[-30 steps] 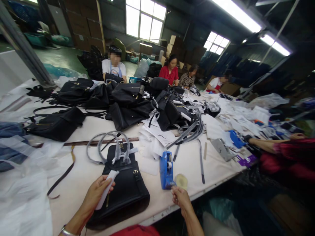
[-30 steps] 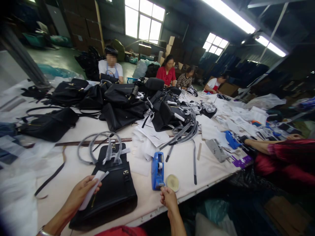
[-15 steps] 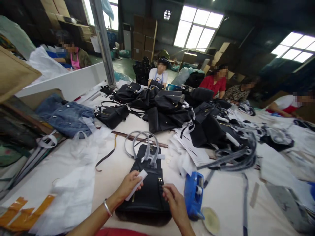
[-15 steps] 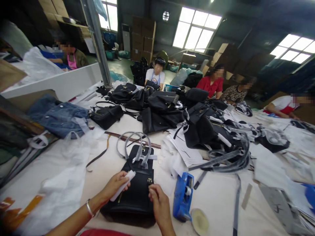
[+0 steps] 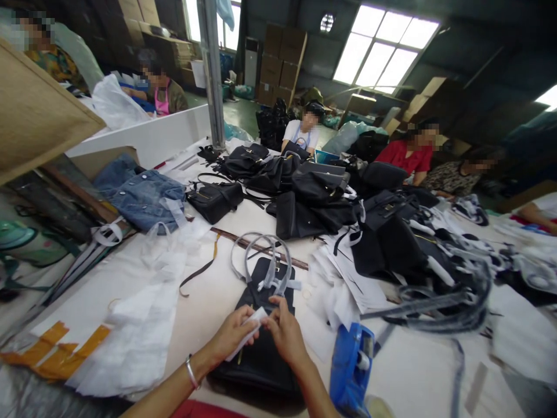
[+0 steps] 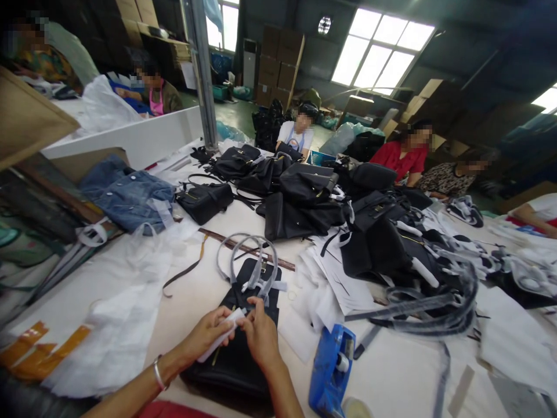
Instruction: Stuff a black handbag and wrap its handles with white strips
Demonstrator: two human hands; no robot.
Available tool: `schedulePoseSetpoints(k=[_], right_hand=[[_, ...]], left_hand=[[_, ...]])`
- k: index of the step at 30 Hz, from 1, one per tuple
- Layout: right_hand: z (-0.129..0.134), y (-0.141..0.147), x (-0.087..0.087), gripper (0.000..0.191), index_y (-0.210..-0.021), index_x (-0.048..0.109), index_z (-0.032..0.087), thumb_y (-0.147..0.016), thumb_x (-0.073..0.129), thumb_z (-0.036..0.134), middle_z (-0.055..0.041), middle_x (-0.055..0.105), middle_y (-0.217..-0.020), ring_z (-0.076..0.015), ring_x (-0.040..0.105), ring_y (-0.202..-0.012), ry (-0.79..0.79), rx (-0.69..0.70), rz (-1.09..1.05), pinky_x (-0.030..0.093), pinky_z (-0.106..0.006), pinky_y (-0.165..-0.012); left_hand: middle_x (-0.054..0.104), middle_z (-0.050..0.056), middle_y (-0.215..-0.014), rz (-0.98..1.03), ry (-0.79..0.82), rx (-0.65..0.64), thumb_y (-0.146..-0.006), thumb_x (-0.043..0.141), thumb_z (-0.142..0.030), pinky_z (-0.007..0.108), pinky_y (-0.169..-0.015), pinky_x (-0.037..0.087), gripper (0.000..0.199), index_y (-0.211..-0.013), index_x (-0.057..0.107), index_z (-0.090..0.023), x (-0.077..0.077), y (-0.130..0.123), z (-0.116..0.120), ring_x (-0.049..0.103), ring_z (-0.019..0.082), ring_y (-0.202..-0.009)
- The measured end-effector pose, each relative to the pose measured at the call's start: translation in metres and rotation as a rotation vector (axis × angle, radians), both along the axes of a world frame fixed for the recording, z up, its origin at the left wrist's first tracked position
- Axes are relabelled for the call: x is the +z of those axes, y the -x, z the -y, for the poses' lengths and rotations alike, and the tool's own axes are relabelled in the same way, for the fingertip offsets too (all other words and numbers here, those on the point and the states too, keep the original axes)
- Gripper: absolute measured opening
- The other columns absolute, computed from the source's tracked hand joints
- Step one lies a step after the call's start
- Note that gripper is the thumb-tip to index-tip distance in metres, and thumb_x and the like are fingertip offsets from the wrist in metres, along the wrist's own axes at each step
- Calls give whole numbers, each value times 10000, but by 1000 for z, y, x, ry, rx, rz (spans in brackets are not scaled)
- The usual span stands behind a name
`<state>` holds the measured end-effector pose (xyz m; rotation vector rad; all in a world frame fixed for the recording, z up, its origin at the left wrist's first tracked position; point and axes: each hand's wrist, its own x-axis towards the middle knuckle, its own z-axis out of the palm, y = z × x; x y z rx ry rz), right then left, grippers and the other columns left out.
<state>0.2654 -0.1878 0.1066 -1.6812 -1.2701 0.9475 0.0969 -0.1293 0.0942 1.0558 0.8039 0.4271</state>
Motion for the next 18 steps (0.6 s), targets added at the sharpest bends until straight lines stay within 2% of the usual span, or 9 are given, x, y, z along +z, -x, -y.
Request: schedulePoseSetpoints(k=[5,7,9,12,15,18], right_hand=[[-3,20,-36,331,-1058,464,176,-851,551,419,54,561,-521,-100,455,-412,81,-128,-489,331,-195,-430],[-4,30,-47,345,-1023,473,165,-859,536,462,52,549,-513,-85,436,-397,85,-123,-637,304,-185,-413],[-5,32,-52,364,-1015,487,159,-845,560,471,31,576,-570,-83,467,-432,89,-71,-707,337,-188,-433],[-4,24,-47,417,-1077,495,164,-802,619,451,9,608,-694,-90,500,-490,111,-51,-679,419,-218,-485],[-5,13,-35,410,-1132,497,192,-824,573,453,11,591,-752,-99,499,-513,126,-84,-538,434,-228,-477],[-11,10,-27,292,-1006,560,203,-827,555,434,7,595,-738,-115,520,-556,118,-23,-304,397,-206,-458]], left_hand=[[658,32,-703,116,198,-19,-844,593,-398,176,-490,389,259,-901,522,-155,1,4,-11,543,80,-509],[645,31,-681,160,274,-8,-837,608,-393,175,-490,383,260,-868,517,-152,1,7,-15,534,76,-503],[636,30,-668,172,319,12,-831,618,-397,179,-501,385,272,-861,519,-146,1,10,-18,532,76,-507],[643,35,-691,148,284,33,-829,617,-411,184,-510,385,290,-884,521,-143,-1,10,-17,533,75,-516],[647,28,-695,70,128,28,-821,610,-443,191,-495,376,312,-888,518,-153,-4,3,-11,539,87,-513],[634,8,-681,-34,-70,60,-823,595,-466,206,-521,399,319,-893,526,-161,-8,-5,-3,556,103,-543]])
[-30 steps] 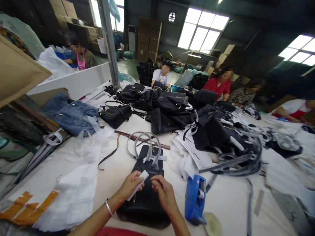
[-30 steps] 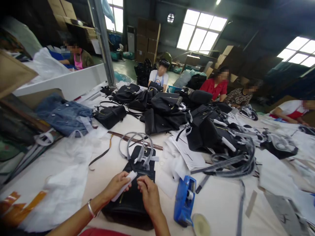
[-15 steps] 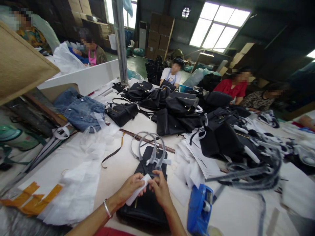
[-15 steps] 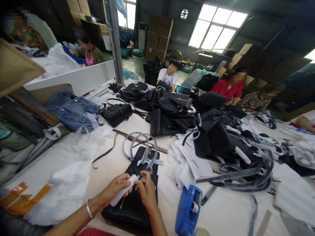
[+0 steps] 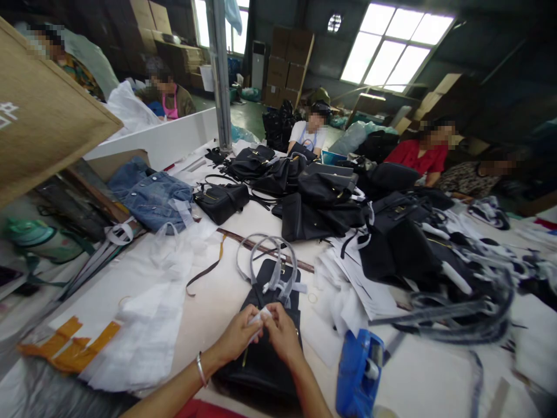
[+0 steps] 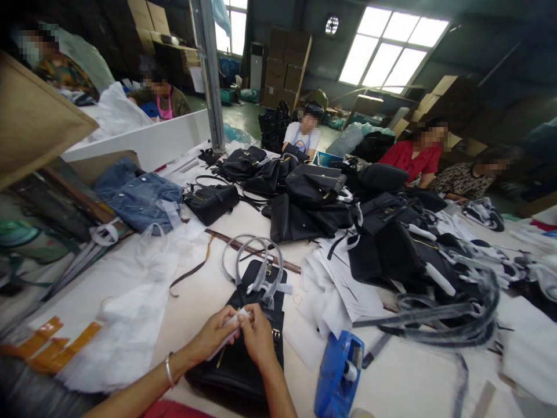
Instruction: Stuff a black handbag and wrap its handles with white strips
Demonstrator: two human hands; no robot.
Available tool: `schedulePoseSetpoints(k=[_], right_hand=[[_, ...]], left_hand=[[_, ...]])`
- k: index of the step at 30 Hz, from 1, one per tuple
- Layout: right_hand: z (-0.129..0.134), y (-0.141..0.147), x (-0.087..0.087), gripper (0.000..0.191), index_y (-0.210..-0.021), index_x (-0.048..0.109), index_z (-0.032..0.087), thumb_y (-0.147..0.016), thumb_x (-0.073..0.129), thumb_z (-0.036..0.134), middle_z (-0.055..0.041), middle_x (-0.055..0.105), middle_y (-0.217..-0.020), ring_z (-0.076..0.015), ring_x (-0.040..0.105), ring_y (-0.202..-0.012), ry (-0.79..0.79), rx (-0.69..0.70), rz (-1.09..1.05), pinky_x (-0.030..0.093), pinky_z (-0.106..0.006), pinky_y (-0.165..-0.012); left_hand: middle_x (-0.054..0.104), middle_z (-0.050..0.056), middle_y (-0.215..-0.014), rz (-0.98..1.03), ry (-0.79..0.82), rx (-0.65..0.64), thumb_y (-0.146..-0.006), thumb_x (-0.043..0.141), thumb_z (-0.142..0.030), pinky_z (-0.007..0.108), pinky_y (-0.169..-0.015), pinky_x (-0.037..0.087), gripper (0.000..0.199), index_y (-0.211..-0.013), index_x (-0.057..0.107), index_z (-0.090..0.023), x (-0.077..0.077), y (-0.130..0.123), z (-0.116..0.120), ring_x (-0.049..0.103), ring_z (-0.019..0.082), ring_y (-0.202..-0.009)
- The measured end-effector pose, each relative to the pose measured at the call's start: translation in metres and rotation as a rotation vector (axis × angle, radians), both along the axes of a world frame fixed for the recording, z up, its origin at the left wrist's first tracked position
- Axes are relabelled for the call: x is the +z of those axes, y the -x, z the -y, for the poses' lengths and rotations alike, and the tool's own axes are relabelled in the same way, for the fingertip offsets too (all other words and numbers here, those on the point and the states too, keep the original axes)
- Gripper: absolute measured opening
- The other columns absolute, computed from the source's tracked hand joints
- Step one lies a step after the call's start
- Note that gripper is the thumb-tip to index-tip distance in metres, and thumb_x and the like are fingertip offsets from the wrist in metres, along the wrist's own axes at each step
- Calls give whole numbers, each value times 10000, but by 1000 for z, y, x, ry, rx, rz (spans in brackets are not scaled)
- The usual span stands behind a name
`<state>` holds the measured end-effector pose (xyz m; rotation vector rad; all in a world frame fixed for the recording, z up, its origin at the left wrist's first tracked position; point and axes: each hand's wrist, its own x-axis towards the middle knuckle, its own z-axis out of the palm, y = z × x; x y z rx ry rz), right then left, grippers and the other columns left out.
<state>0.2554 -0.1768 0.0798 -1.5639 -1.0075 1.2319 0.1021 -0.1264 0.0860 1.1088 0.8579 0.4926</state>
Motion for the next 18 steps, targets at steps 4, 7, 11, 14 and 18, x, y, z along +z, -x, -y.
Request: schedulePoseSetpoints(k=[4,7,11,14,18], right_hand=[[-11,1,-1,226,-834,579,192,-793,575,414,16,588,-660,-118,523,-557,18,38,113,376,-195,-454],[-14,5,-6,275,-807,570,186,-777,579,459,32,555,-609,-105,474,-477,49,-10,70,368,-200,-411],[-2,28,-12,405,-962,544,182,-768,588,535,24,575,-659,-111,503,-486,28,-225,-99,433,-223,-441],[14,54,-16,493,-1098,502,189,-768,596,544,-45,644,-862,-161,612,-664,10,-333,-193,511,-275,-567],[28,82,-20,409,-1090,514,216,-823,529,525,-89,641,-1080,-218,645,-877,-13,-251,-172,526,-334,-714]], left_hand=[[655,22,-740,-28,26,-28,-817,594,-480,218,-544,414,347,-933,538,-158,-2,4,4,584,116,-583],[683,69,-830,19,168,-102,-838,532,-536,235,-571,437,412,-959,566,-144,5,22,4,614,136,-639],[692,106,-889,101,289,-81,-862,480,-554,267,-635,465,453,-962,605,-129,18,43,7,636,166,-722],[690,90,-854,141,310,-15,-844,529,-531,282,-673,473,428,-942,631,-127,24,47,10,633,175,-737],[682,48,-783,188,302,45,-803,597,-522,268,-689,468,409,-943,661,-143,27,47,15,609,158,-688]])
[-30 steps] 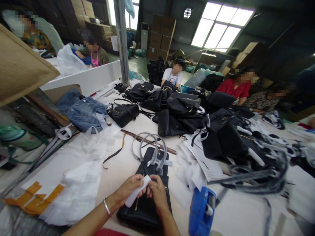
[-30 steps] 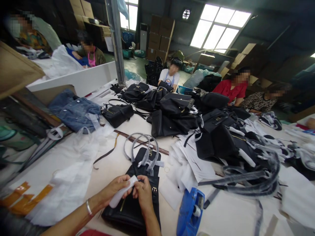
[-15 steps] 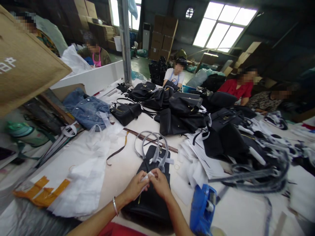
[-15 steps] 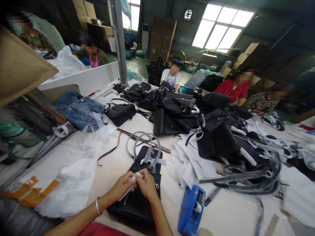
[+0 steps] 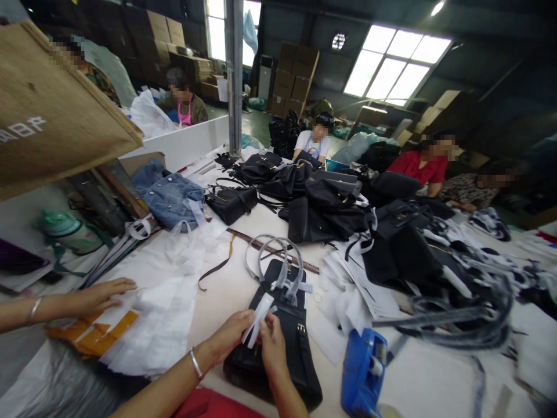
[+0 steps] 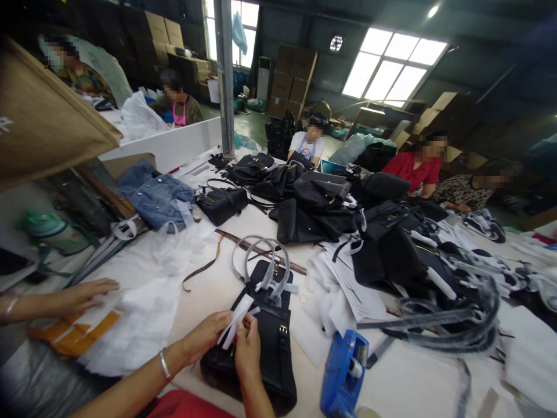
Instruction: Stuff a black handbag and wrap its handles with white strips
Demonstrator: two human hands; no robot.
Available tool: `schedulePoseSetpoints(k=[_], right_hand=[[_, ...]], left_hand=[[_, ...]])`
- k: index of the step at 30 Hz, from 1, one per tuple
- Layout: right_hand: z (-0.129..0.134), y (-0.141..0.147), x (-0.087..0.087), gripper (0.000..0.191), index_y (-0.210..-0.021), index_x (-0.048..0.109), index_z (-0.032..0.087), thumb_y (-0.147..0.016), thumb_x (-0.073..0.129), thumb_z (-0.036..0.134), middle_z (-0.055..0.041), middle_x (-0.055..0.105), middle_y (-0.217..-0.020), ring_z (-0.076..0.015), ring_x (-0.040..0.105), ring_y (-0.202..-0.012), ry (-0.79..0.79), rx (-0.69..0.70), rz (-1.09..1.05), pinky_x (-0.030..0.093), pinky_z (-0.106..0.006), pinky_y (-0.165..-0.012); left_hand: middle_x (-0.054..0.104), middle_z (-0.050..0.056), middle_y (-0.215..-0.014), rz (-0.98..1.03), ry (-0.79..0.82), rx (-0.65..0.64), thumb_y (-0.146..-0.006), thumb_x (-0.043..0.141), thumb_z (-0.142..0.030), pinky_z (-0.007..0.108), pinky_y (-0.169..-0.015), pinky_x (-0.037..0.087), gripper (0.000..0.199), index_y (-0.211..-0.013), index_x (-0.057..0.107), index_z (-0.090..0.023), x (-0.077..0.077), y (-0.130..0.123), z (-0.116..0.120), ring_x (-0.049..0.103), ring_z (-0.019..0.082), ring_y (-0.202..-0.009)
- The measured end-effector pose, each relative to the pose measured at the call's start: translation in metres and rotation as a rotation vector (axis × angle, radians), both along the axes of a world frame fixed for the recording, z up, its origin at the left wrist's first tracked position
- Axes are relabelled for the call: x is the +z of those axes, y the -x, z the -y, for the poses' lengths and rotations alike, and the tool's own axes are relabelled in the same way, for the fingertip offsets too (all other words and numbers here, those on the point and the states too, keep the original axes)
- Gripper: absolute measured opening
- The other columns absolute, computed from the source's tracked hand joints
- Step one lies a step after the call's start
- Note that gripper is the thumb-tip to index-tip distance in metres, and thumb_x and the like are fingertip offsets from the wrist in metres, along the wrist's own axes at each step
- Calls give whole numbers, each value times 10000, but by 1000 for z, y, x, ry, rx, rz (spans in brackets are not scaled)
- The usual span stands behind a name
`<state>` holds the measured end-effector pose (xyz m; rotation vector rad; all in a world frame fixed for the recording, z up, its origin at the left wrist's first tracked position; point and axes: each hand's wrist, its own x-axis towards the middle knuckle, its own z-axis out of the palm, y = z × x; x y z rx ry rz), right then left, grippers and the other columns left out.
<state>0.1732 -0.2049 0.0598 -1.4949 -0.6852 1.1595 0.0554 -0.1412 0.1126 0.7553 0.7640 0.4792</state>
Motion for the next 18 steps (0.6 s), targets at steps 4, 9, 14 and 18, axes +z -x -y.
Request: schedulePoseSetpoints(k=[4,9,14,18], right_hand=[[1,10,2,313,-1045,523,238,-860,473,486,-71,663,-1027,-240,636,-922,40,0,172,505,-353,-755],[-2,21,8,262,-1087,492,220,-912,370,372,-106,647,-1031,-275,634,-919,93,-10,561,485,-406,-779],[-1,36,-4,387,-1267,412,112,-907,296,192,-215,569,-1204,-326,578,-1096,54,-2,909,484,-479,-839],[11,40,-8,609,-1405,268,59,-818,416,129,-267,442,-1366,-387,461,-1232,61,99,1122,448,-555,-899]], left_hand=[[690,57,-788,0,-19,8,-780,621,-530,257,-676,460,442,-977,674,-139,0,2,4,608,169,-698],[709,71,-793,-14,-44,43,-780,651,-455,298,-747,473,412,-1011,677,-115,-7,-3,5,639,201,-760],[726,81,-825,-37,5,42,-757,695,-365,313,-797,488,354,-986,682,-95,-13,-9,4,661,208,-783],[730,50,-786,-117,95,69,-678,765,-271,285,-764,512,315,-936,677,-115,-20,-16,1,672,191,-746]])
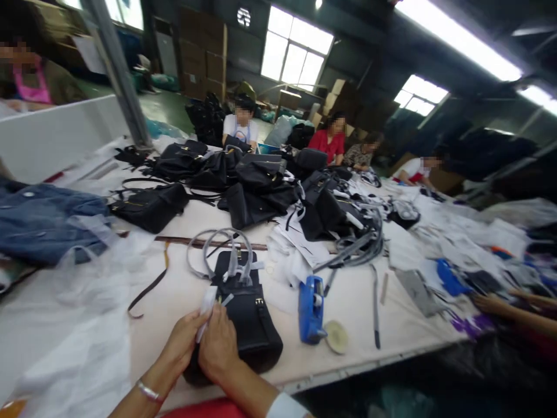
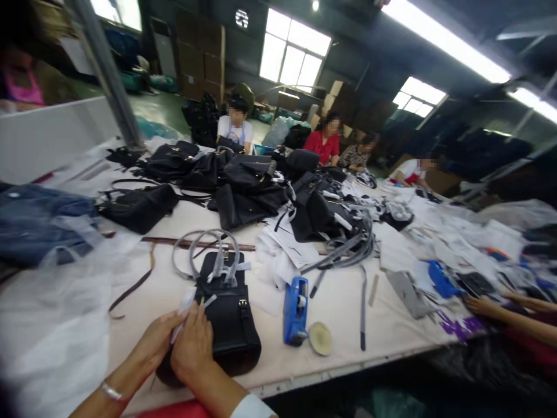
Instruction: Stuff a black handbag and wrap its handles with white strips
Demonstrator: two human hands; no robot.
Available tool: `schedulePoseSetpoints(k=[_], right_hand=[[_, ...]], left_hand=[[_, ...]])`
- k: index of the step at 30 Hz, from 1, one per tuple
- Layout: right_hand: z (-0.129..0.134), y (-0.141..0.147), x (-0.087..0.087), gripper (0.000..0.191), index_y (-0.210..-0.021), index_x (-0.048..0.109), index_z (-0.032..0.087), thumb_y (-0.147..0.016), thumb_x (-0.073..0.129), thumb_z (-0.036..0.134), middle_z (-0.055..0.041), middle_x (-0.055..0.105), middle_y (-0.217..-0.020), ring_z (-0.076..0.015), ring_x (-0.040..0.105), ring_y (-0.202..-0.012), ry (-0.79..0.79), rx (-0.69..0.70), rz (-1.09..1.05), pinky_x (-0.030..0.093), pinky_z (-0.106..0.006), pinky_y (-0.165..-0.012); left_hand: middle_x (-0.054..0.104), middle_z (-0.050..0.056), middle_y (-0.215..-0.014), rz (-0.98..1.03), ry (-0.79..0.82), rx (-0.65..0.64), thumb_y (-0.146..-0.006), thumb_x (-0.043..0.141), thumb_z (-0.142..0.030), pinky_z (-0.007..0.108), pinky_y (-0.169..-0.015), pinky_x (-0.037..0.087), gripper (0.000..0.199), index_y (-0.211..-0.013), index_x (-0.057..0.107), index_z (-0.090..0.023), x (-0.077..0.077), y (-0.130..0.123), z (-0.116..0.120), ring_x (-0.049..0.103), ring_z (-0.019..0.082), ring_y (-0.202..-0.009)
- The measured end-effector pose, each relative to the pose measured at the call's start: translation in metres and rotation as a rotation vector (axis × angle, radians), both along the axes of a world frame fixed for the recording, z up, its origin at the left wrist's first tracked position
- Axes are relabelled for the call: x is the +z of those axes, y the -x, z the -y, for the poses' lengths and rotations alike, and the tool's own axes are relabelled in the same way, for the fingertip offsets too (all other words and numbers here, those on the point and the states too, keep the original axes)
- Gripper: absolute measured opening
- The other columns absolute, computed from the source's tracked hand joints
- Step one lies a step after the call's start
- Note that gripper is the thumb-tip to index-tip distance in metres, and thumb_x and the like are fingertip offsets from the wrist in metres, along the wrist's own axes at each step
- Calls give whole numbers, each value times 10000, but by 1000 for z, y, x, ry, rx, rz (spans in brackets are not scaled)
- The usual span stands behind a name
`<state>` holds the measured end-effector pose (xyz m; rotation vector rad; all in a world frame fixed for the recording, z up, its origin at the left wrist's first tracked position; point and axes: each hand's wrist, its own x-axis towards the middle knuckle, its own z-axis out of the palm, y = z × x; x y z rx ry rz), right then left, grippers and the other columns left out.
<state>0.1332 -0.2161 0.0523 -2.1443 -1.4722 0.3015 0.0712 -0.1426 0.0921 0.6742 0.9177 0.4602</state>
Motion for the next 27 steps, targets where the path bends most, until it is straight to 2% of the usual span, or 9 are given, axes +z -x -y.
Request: schedulePoseSetpoints(k=[3,6,7,9,12,14,17,20,27], right_hand=[[18,-11,23,770,-1462,154,79,-805,530,217,-236,402,-1412,-386,458,-1225,24,118,38,434,-566,-925],[48,-46,55,741,-1472,182,184,-839,556,280,-142,459,-1384,-307,487,-1189,-26,208,35,434,-484,-955],[61,-66,62,667,-1456,238,215,-860,531,267,-118,493,-1350,-280,496,-1172,-58,169,36,429,-454,-959],[90,-113,66,466,-1369,396,220,-905,436,224,-113,565,-1241,-248,518,-1121,-122,-66,39,416,-418,-955],[139,-191,52,331,-1155,551,158,-909,414,333,-146,608,-1092,-274,542,-1044,-133,-606,12,405,-423,-923],[169,-230,37,338,-1038,595,153,-851,481,410,-162,611,-1063,-292,541,-1042,-18,-843,-93,398,-403,-902],[194,-258,18,311,-768,621,178,-789,523,472,-111,651,-813,-261,601,-826,65,-885,-236,435,-346,-751],[197,-260,4,361,-578,561,203,-749,527,519,-25,595,-571,-202,574,-618,74,-842,-370,419,-287,-610],[199,-254,3,377,-572,545,198,-681,545,559,3,565,-555,-172,533,-590,-32,-871,-565,379,-251,-537]], left_hand=[[710,25,-712,-74,9,-12,-669,772,-246,255,-643,522,263,-876,664,-125,-6,-4,-3,657,170,-645],[686,6,-682,-144,-7,-2,-715,734,-202,212,-567,505,162,-839,653,-136,-10,-2,-6,623,126,-564],[684,4,-693,-166,-3,6,-729,720,-187,199,-559,502,148,-854,654,-143,-10,-1,-7,614,113,-554],[687,8,-735,-202,10,10,-752,704,-181,183,-558,502,165,-908,656,-155,-9,1,-7,608,99,-560],[685,16,-745,-215,-9,-11,-744,721,-221,174,-545,498,198,-915,656,-143,-6,1,-6,601,100,-565],[684,17,-726,-227,-57,-40,-728,735,-241,171,-540,494,203,-875,656,-127,-3,-2,-4,598,103,-567],[688,20,-710,-269,-130,-84,-725,731,-255,173,-554,496,191,-837,658,-119,1,-8,0,603,111,-583],[694,19,-709,-282,-166,-99,-724,730,-265,180,-557,497,188,-833,662,-128,2,-10,2,608,118,-587],[708,21,-721,-301,-214,-111,-687,763,-337,180,-572,505,266,-833,670,-135,-3,-8,1,613,120,-612]])
